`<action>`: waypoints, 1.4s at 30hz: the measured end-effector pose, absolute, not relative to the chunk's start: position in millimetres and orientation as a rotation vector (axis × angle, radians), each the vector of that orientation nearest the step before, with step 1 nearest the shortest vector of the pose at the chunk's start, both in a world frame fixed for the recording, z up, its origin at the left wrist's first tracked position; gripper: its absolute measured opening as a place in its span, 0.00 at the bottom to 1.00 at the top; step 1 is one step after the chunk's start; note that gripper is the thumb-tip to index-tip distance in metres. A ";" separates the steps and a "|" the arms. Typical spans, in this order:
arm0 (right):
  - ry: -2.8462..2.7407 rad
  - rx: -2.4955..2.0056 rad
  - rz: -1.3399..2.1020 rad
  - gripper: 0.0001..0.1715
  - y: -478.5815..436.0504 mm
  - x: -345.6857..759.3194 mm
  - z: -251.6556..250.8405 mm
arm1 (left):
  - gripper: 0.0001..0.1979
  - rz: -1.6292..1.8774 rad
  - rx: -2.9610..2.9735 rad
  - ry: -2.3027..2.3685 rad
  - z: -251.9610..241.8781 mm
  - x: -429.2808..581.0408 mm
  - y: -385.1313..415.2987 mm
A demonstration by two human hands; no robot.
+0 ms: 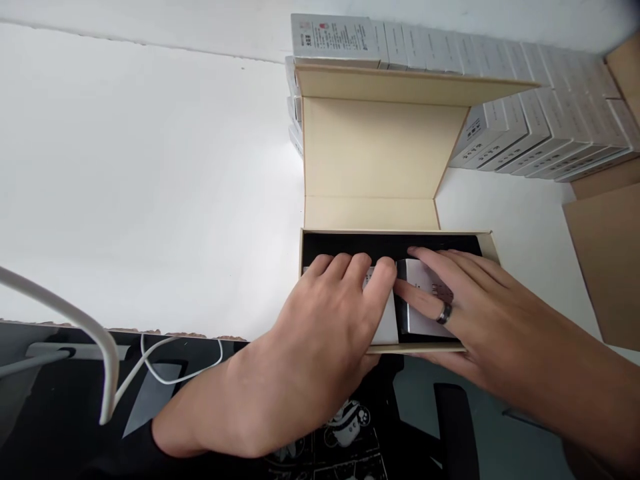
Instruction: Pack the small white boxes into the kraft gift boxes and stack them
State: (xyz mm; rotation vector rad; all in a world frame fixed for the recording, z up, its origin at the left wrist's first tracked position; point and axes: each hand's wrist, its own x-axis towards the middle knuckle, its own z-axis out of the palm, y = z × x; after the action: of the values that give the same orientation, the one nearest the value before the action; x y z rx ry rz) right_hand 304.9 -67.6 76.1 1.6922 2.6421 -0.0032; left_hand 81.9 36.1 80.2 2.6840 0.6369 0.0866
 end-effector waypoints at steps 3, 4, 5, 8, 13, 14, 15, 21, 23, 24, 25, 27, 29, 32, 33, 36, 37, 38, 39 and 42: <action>2.643 1.601 -0.183 0.37 -55.9 308.3 77.7 | 0.38 -0.001 2.684 0.593 81.0 81.9 44.6; 2.643 1.568 -0.239 0.33 -52.6 308.8 78.5 | 0.38 -0.006 2.694 0.582 81.6 82.0 46.9; 2.639 1.545 -0.278 0.29 -49.8 309.0 79.2 | 0.38 -0.004 2.706 0.580 82.2 82.2 48.7; 2.644 1.547 -0.275 0.28 -44.9 307.3 79.0 | 0.37 -0.005 2.733 0.571 83.6 82.1 50.8; 2.668 1.582 -0.207 0.34 -44.4 304.9 76.5 | 0.38 0.010 2.750 0.560 79.4 79.5 48.9; 2.675 1.574 -0.194 0.34 -44.2 304.9 76.8 | 0.39 0.028 2.750 0.557 77.9 79.1 48.9; 2.680 1.563 -0.187 0.34 -43.7 304.8 77.4 | 0.38 0.046 2.748 0.547 76.6 78.8 49.0; 2.701 1.538 -0.149 0.31 -38.8 302.2 81.2 | 0.35 0.069 2.735 0.534 72.7 79.0 50.3; 2.689 1.528 -0.173 0.31 -39.0 301.5 79.5 | 0.35 0.077 2.727 0.535 72.4 78.7 49.4; 2.683 1.524 -0.178 0.31 -39.9 301.7 78.4 | 0.36 0.083 2.719 0.537 72.4 78.4 48.7; 2.679 1.523 -0.172 0.32 -41.2 302.4 77.5 | 0.37 0.094 2.711 0.539 72.7 78.0 47.9; 2.683 1.530 -0.149 0.36 -44.9 306.2 79.1 | 0.38 0.139 2.713 0.535 74.1 76.3 45.8; 2.700 1.545 -0.159 0.39 -48.2 312.7 87.9 | 0.37 0.227 2.755 0.511 76.1 73.2 42.5; 2.810 1.620 -0.218 0.30 -45.1 324.4 113.2 | 0.31 0.368 2.769 0.464 77.1 66.8 34.2; 2.871 1.679 -0.182 0.24 -39.9 327.7 122.1 | 0.27 0.417 2.736 0.484 76.3 65.3 30.5; 2.940 1.942 0.228 0.16 -7.8 335.1 137.8 | 0.11 0.687 2.575 0.678 72.0 65.4 18.0; 2.876 2.028 0.369 0.20 7.5 337.1 138.3 | 0.07 0.793 2.510 0.757 70.8 66.9 14.2; 2.780 2.121 0.439 0.29 23.9 339.2 137.0 | 0.05 0.892 2.443 0.822 69.8 68.6 10.9; 2.685 2.183 0.422 0.38 40.2 341.4 134.7 | 0.06 0.973 2.374 0.873 69.1 70.1 8.3; 2.355 2.267 0.250 0.48 76.4 348.7 129.7 | 0.08 1.170 2.144 0.946 66.1 69.1 3.8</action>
State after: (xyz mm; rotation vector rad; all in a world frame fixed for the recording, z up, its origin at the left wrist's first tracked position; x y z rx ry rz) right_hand 348.7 76.4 129.7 2.2672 2.3553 0.2500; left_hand 69.1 3.8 66.1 2.1443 0.9456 1.1703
